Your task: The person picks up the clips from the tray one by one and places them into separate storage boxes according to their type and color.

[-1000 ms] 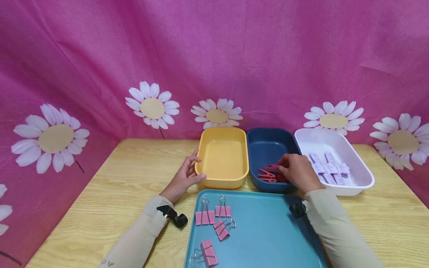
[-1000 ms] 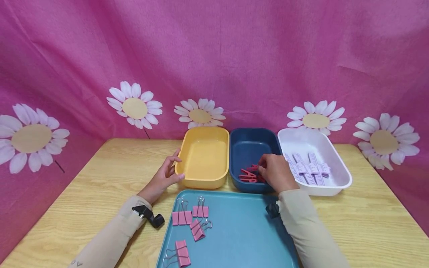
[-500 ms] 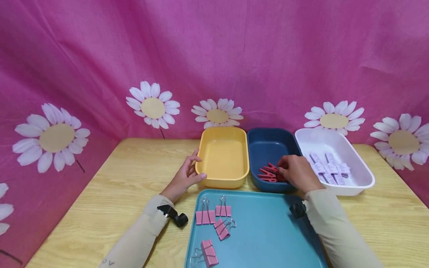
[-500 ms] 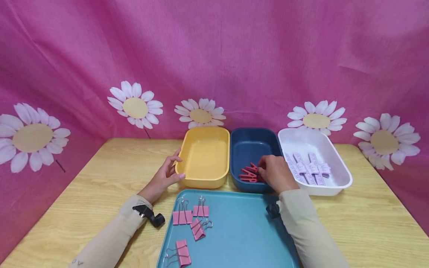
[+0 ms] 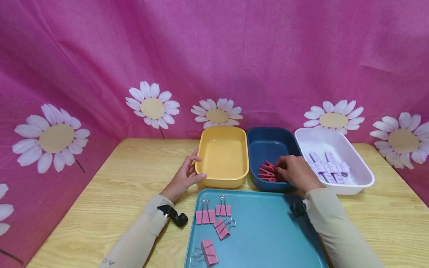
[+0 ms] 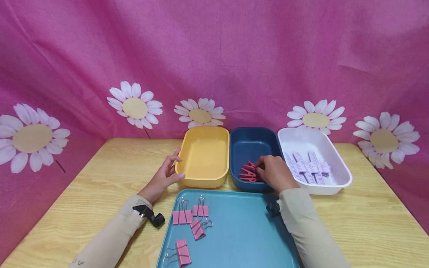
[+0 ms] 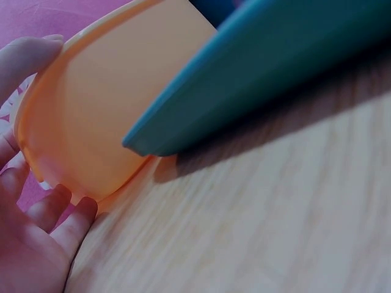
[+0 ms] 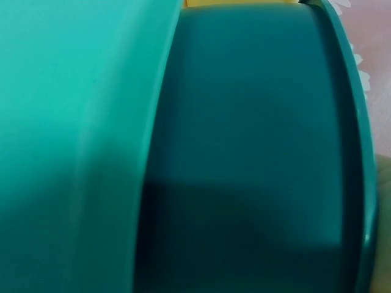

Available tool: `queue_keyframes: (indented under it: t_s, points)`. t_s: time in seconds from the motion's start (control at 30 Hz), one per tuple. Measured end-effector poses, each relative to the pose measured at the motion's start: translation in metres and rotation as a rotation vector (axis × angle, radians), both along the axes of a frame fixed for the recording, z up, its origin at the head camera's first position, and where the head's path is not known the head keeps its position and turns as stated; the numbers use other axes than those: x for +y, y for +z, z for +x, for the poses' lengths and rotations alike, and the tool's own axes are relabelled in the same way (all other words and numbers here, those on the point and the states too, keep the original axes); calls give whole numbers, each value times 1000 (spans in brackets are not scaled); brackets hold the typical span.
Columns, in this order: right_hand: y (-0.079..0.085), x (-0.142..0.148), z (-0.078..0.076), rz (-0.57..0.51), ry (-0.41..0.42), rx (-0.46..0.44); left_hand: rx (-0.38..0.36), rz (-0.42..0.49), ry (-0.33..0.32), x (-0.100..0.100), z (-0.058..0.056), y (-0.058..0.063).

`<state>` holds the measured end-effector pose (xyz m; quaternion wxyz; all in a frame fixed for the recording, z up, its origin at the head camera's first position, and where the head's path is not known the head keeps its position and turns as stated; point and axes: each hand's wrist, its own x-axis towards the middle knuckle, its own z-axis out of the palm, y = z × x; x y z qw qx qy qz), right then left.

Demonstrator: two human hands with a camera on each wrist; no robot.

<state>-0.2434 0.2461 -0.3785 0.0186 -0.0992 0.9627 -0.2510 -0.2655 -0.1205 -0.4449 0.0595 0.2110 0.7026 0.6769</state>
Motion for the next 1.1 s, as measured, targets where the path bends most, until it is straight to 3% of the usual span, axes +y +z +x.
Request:
queue_keyframes:
  t_s: [0.53,1.1]
  points:
    - [6,0,0,-18,51,47,3,8,-11,-1,-1,3]
    - [28,-23,20,-31,104,235,-24,-37,20,-1,0,4]
